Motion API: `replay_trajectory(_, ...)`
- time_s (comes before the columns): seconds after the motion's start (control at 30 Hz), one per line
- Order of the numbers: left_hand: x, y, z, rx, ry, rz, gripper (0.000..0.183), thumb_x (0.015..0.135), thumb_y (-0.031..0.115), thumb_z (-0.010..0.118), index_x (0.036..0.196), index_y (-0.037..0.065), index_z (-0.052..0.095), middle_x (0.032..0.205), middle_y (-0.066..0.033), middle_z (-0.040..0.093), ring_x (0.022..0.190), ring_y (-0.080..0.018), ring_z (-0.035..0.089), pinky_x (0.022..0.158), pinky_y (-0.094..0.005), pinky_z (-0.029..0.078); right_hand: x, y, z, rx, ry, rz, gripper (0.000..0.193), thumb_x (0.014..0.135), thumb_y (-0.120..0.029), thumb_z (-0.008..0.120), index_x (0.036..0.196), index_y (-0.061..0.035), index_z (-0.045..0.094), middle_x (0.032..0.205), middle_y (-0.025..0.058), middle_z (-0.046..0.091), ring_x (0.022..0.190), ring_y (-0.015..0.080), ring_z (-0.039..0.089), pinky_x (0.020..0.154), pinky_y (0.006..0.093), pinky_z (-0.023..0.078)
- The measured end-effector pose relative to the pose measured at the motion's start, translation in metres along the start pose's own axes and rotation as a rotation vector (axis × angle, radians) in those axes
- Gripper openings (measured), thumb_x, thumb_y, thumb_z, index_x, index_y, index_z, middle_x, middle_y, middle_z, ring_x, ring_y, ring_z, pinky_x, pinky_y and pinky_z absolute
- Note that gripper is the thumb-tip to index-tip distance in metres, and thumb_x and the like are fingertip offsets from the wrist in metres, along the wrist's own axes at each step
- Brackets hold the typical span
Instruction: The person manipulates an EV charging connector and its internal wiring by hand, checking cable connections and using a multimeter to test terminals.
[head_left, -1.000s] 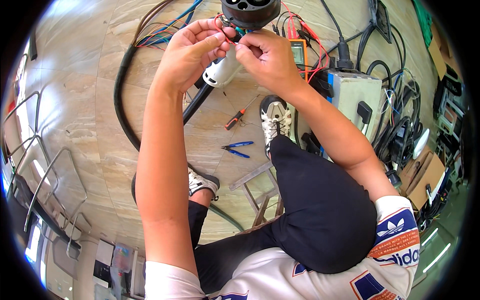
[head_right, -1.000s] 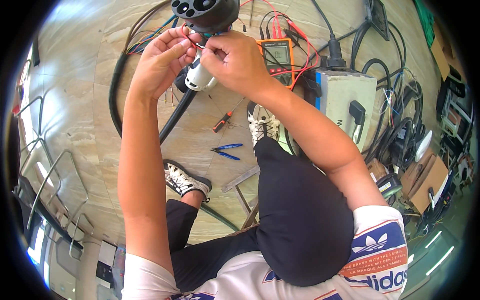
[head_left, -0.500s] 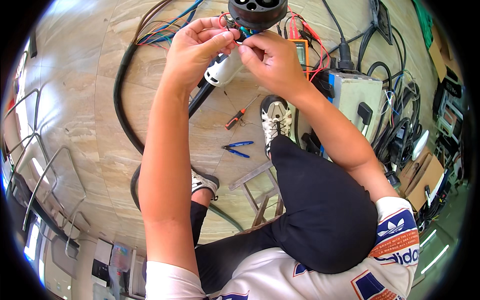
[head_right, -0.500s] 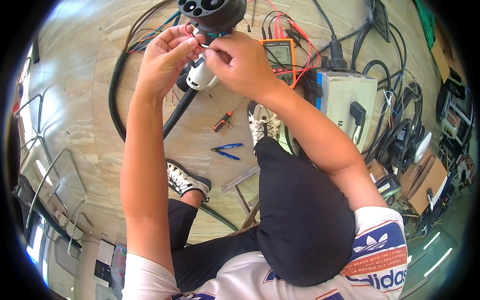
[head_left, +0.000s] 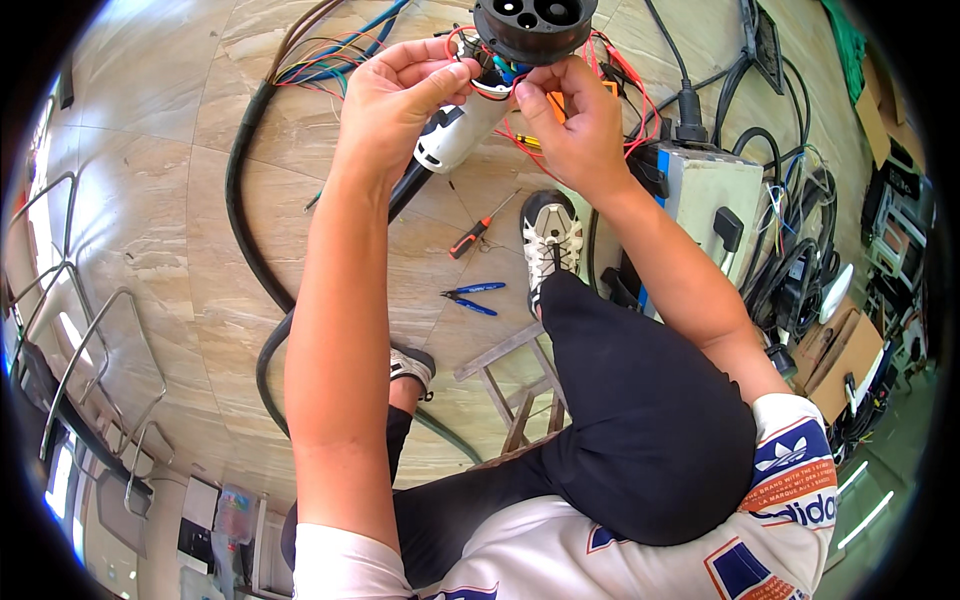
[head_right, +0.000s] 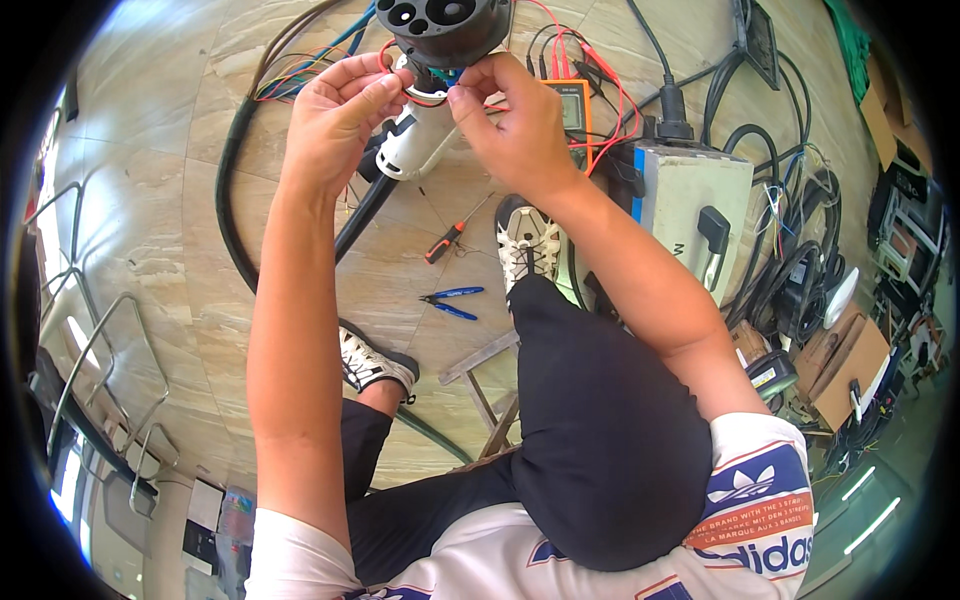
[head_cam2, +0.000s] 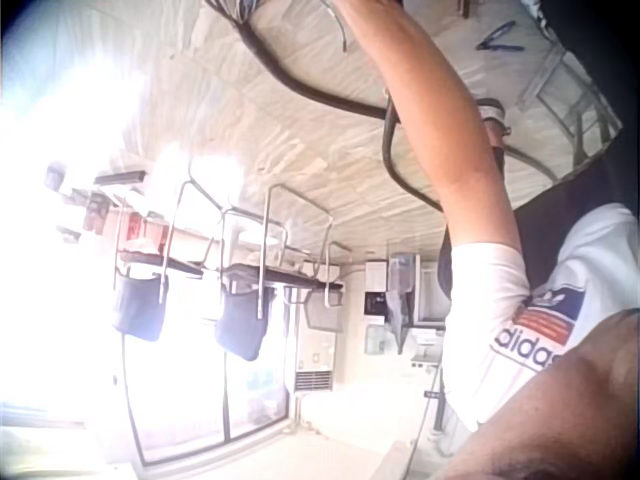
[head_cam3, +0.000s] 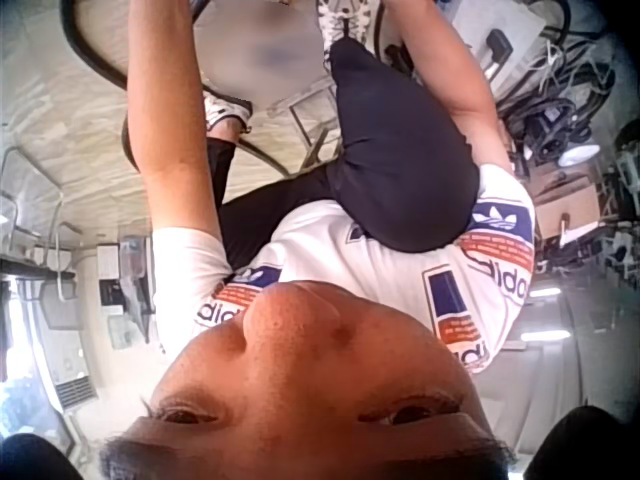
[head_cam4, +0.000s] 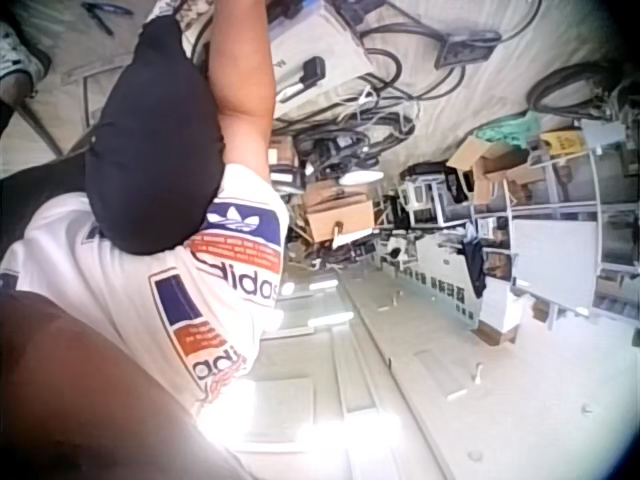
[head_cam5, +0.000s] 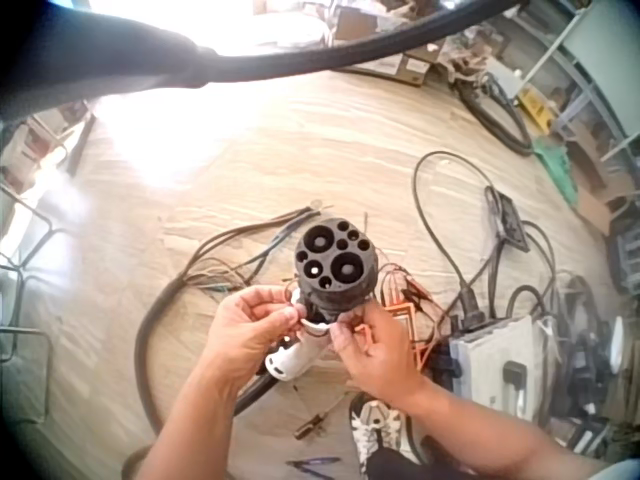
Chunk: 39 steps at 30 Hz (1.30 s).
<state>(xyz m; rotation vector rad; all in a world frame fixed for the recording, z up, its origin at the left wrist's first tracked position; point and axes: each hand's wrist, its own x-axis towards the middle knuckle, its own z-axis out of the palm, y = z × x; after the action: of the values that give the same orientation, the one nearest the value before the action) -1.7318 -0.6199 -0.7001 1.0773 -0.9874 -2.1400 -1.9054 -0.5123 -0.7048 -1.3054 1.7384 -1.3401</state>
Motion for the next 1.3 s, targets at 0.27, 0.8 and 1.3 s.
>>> replay_trajectory(0.27,-0.008,0.011,0.008,0.209,-0.011,-0.003,0.030,0.088,0.004,0.074,0.114,-0.005,0.063,0.101,-0.0145,0.074,0.087,-0.0156,0.070,0.080,-0.0277,0.057,-0.007,-0.005,-0.005,0.052,0.000,0.039,0.018,0.091,-0.013,0.068,0.098,0.0021,0.062,0.081,0.0092,0.070,0.076,0.0165,0.068,0.067,0.0303,0.054)
replay_trajectory(0.8,-0.016,0.008,-0.003,0.022,-0.172,-0.104,0.036,0.088,0.004,0.073,0.122,-0.005,0.064,0.101,-0.0091,0.074,0.080,-0.0087,0.062,0.070,-0.0226,0.049,-0.016,-0.003,-0.004,-0.272,-0.096,-0.292,0.022,0.078,-0.012,0.081,0.099,-0.0120,0.076,0.086,0.0031,0.062,0.087,0.0226,0.058,0.076,0.0358,0.047)
replay_trajectory(1.3,-0.046,0.021,0.023,0.354,0.036,0.065,0.025,0.090,0.011,0.071,0.112,0.000,0.066,0.093,-0.0020,0.068,0.077,-0.0068,0.060,0.064,-0.0211,0.047,-0.014,-0.004,0.001,-0.248,-0.033,-0.264,0.019,0.079,-0.014,0.080,0.098,-0.0134,0.077,0.085,0.0020,0.063,0.085,0.0218,0.058,0.078,0.0363,0.045)
